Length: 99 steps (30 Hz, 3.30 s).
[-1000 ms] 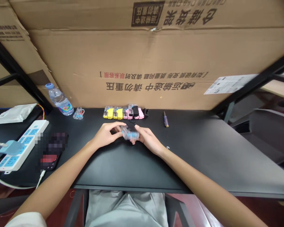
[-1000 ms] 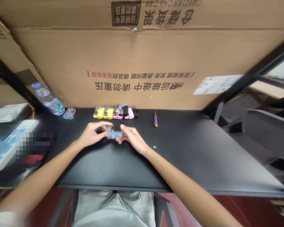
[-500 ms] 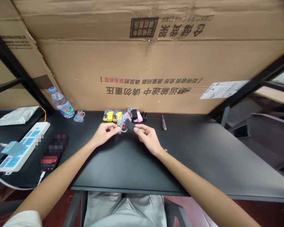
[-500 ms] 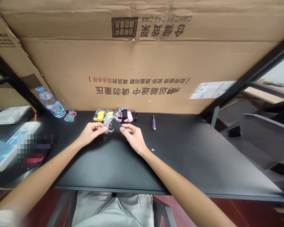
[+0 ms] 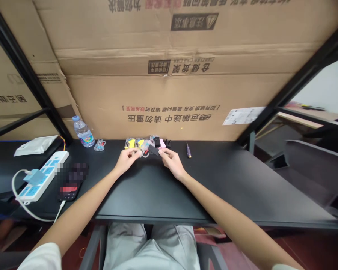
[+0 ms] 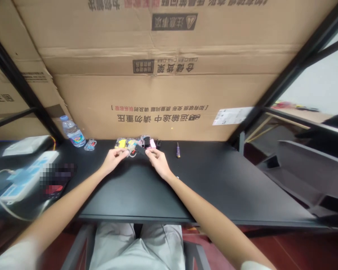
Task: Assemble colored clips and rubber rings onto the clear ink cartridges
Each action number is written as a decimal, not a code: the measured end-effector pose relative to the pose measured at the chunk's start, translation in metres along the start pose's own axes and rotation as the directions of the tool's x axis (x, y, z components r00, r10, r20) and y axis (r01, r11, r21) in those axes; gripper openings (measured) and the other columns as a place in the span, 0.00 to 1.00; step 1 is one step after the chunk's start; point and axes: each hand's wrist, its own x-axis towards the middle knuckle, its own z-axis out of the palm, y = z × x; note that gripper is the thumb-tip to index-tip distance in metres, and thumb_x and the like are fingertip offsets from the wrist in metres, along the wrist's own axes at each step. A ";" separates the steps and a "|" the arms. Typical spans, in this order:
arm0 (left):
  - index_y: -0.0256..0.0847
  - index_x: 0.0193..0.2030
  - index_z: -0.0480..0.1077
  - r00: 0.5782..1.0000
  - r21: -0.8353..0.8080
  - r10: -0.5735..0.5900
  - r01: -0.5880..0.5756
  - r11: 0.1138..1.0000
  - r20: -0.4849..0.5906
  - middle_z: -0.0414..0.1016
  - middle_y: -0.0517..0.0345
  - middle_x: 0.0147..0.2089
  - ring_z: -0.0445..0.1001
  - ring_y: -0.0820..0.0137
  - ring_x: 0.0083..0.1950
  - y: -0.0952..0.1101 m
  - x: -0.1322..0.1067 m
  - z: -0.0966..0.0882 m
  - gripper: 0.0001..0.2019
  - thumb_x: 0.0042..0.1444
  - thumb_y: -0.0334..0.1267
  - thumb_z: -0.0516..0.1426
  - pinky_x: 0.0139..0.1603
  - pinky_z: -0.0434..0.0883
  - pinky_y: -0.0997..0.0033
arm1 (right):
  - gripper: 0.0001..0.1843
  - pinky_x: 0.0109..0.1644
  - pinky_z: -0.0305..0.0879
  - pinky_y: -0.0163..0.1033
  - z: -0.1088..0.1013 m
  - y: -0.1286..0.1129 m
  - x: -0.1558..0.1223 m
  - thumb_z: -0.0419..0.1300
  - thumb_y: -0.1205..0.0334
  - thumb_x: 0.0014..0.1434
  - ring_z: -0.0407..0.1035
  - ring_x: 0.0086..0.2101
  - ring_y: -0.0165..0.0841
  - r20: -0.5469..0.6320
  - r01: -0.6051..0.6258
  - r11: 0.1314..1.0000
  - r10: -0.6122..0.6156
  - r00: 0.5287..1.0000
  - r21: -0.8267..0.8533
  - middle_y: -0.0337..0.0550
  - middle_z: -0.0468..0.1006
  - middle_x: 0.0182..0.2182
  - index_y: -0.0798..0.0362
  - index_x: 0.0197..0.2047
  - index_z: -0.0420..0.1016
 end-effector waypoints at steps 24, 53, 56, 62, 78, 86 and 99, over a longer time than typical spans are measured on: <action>0.42 0.31 0.63 0.966 -0.007 -0.044 0.048 0.999 0.253 0.64 0.66 0.21 0.61 0.75 0.19 0.003 -0.003 -0.002 0.28 0.63 0.67 0.56 0.26 0.59 0.73 | 0.31 0.24 0.56 0.34 0.005 0.003 0.006 0.65 0.34 0.62 0.60 0.20 0.27 0.243 0.116 0.968 -0.060 0.968 -0.224 0.37 0.74 0.20 0.58 0.41 0.84; 0.44 0.73 0.63 0.944 0.237 0.105 -0.184 0.954 0.313 0.80 0.60 0.43 0.77 0.75 0.28 -0.025 0.007 0.000 0.28 0.68 0.38 0.57 0.37 0.76 0.71 | 0.19 0.15 0.57 0.31 0.016 0.016 0.038 0.67 0.50 0.61 0.62 0.12 0.27 0.032 -0.105 0.994 0.105 0.994 0.012 0.36 0.76 0.18 0.56 0.47 0.80; 0.47 0.66 0.71 0.949 0.471 0.256 -0.313 0.825 0.182 0.82 0.56 0.49 0.81 0.66 0.45 -0.014 0.005 -0.015 0.20 0.68 0.36 0.56 0.53 0.77 0.64 | 0.21 0.19 0.59 0.33 0.011 0.019 0.038 0.63 0.48 0.62 0.64 0.14 0.29 0.013 0.043 0.981 -0.041 0.999 -0.190 0.35 0.75 0.18 0.56 0.50 0.80; 0.39 0.71 0.66 0.922 0.828 0.340 -0.040 0.559 -0.185 0.67 0.40 0.72 0.62 0.48 0.74 -0.013 0.012 -0.063 0.26 0.66 0.37 0.57 0.72 0.66 0.46 | 0.21 0.36 0.67 0.38 -0.025 0.013 0.048 0.56 0.56 0.65 0.70 0.24 0.35 -0.027 0.267 0.717 -0.371 0.928 -0.644 0.34 0.72 0.20 0.53 0.56 0.80; 0.37 0.66 0.73 0.961 0.884 -0.086 0.274 0.379 -0.262 0.63 0.31 0.75 0.55 0.33 0.78 -0.053 0.014 -0.087 0.26 0.68 0.48 0.52 0.73 0.53 0.31 | 0.27 0.59 0.70 0.52 -0.063 0.022 0.059 0.54 0.56 0.71 0.73 0.58 0.53 0.019 0.054 0.233 -0.153 0.988 -0.971 0.61 0.74 0.63 0.51 0.70 0.73; 0.42 0.54 0.80 0.994 0.925 0.012 0.098 0.367 -0.110 0.77 0.37 0.58 0.71 0.44 0.63 -0.020 0.007 -0.071 0.16 0.64 0.44 0.59 0.61 0.70 0.42 | 0.14 0.47 0.69 0.45 -0.064 0.001 0.047 0.61 0.59 0.64 0.77 0.44 0.46 -0.185 -0.130 0.330 -0.142 0.972 -0.935 0.55 0.80 0.49 0.49 0.51 0.81; 0.41 0.48 0.81 0.960 0.631 0.218 -0.281 0.723 0.178 0.82 0.49 0.47 0.81 0.62 0.45 0.000 0.004 -0.034 0.10 0.64 0.36 0.59 0.55 0.76 0.61 | 0.12 0.43 0.74 0.43 -0.004 -0.009 0.022 0.62 0.55 0.63 0.73 0.39 0.39 -0.043 0.413 0.771 -0.493 0.869 -0.485 0.49 0.81 0.46 0.49 0.48 0.79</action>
